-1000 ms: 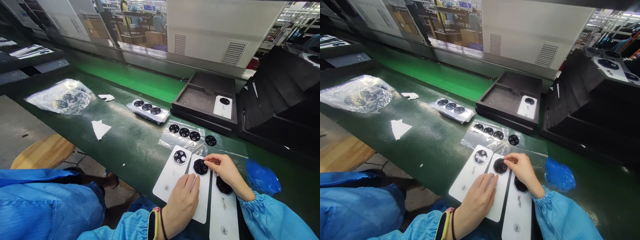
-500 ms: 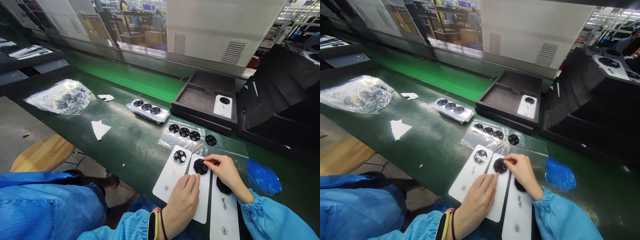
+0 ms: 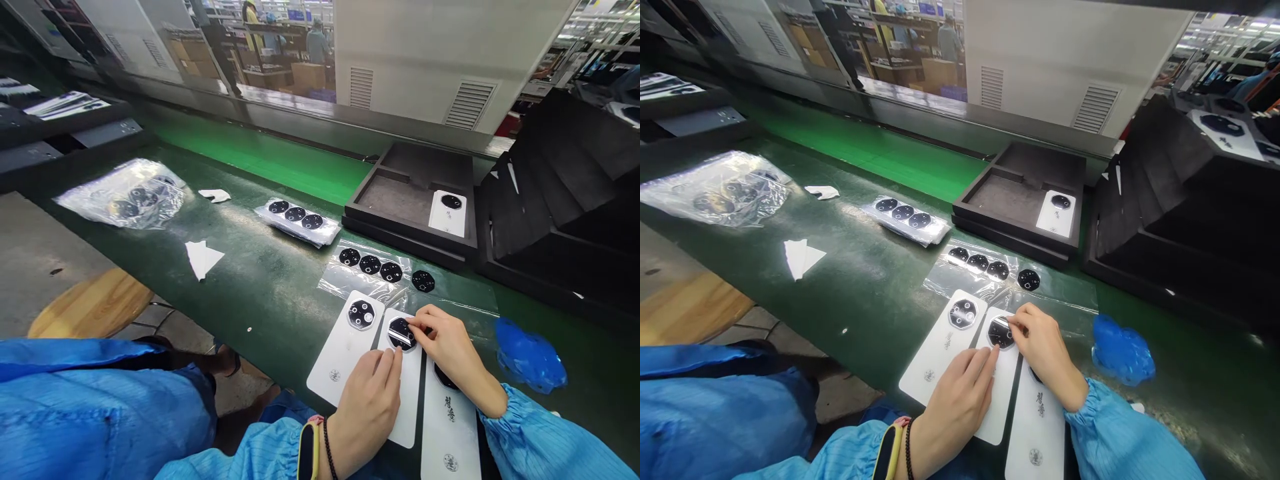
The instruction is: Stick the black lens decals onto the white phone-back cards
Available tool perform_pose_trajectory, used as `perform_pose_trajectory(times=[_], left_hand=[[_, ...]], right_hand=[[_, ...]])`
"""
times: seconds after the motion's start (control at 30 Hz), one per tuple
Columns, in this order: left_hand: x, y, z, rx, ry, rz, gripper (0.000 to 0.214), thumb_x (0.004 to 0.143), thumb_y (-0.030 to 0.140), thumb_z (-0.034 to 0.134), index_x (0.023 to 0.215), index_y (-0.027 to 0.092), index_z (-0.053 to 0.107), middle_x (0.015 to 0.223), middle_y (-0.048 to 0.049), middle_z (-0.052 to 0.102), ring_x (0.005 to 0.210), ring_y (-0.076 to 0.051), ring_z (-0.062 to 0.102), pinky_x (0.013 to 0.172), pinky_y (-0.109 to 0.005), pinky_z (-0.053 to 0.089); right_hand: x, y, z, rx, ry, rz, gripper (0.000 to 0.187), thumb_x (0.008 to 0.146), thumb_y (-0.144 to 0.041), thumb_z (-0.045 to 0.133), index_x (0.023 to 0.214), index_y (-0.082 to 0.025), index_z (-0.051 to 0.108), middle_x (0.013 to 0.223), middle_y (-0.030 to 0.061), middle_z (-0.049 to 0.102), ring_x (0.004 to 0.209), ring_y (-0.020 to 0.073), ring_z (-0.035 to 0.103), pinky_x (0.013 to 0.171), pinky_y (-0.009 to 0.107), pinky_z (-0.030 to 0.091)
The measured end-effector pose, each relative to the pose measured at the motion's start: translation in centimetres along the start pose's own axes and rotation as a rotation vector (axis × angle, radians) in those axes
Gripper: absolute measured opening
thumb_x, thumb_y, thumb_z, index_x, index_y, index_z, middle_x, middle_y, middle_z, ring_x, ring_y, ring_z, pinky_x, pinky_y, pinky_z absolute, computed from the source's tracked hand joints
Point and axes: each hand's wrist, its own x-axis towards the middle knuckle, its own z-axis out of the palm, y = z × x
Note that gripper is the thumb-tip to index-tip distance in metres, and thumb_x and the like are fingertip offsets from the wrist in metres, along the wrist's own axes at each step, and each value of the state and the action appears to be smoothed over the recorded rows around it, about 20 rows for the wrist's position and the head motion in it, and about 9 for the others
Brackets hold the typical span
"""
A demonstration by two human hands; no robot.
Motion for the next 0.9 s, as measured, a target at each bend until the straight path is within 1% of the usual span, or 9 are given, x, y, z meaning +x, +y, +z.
perform_pose_trajectory(times=[0.2,0.3,0.4,0.57,0.73,0.83,0.9], left_hand=[[0.04,-0.05,-0.09,-0.007,-0.005,0.000,0.038,0.081,-0.003,0.031,0.112,-0.003,0.054,0.085,-0.0119,0.061,0.072,-0.021,0.053,0.063,-0.032,0.046],[0.08,-0.07,-0.07,-0.007,-0.010,0.007,0.038,0.082,-0.003,0.032,0.112,-0.003,0.054,0.085,-0.0120,0.060,0.071,-0.020,0.052,0.062,-0.032,0.045],[0.00,-0.08,-0.01,-0.006,-0.018,0.008,0.038,0.082,-0.002,0.033,0.113,-0.003,0.054,0.088,-0.0128,0.061,0.072,-0.021,0.053,0.062,-0.032,0.045],[-0.10,-0.02,-0.07,-0.003,-0.033,0.008,0.039,0.081,-0.002,0.031,0.113,-0.002,0.054,0.090,-0.0130,0.061,0.071,-0.020,0.052,0.064,-0.032,0.044],[-0.07,0.04,-0.15,-0.011,-0.061,-0.011,0.041,0.079,-0.004,0.031,0.113,0.001,0.054,0.089,-0.0128,0.061,0.070,-0.021,0.053,0.064,-0.032,0.044],[-0.17,0.00,-0.08,-0.011,-0.061,-0.022,0.042,0.078,-0.003,0.033,0.113,0.002,0.055,0.089,-0.0124,0.061,0.069,-0.020,0.052,0.063,-0.032,0.044],[-0.35,-0.04,0.14,-0.001,-0.040,-0.026,0.040,0.078,-0.002,0.034,0.112,0.004,0.056,0.089,-0.0124,0.061,0.069,-0.020,0.052,0.063,-0.032,0.045]], right_hand=[[-0.63,0.09,0.42,-0.110,0.010,-0.062,0.029,0.077,-0.013,0.040,0.076,-0.022,0.068,0.077,0.0030,0.064,0.055,0.0144,0.056,0.057,0.028,0.047],[-0.74,0.06,0.43,-0.135,0.013,-0.075,0.030,0.076,-0.013,0.039,0.076,-0.022,0.068,0.078,0.0036,0.064,0.060,0.0157,0.058,0.059,0.028,0.047],[-0.69,0.07,0.38,-0.132,0.011,-0.077,0.030,0.076,-0.013,0.040,0.077,-0.023,0.069,0.078,0.0032,0.065,0.059,0.0152,0.057,0.059,0.028,0.047],[-0.49,0.23,0.39,-0.083,0.003,-0.048,0.031,0.076,-0.014,0.039,0.078,-0.022,0.069,0.079,0.0029,0.066,0.058,0.0145,0.058,0.057,0.028,0.048],[-0.33,0.03,0.12,-0.015,-0.006,0.011,0.028,0.077,-0.019,0.040,0.079,-0.022,0.069,0.076,0.0036,0.067,0.062,0.0167,0.062,0.058,0.029,0.050],[-0.19,-0.25,-0.19,0.019,-0.004,0.037,0.025,0.077,-0.020,0.042,0.076,-0.023,0.068,0.075,0.0030,0.069,0.063,0.0178,0.063,0.059,0.030,0.051],[-0.08,-0.42,-0.33,0.036,0.007,0.046,0.024,0.075,-0.021,0.043,0.073,-0.024,0.067,0.072,0.0027,0.069,0.063,0.0187,0.064,0.058,0.030,0.051]])
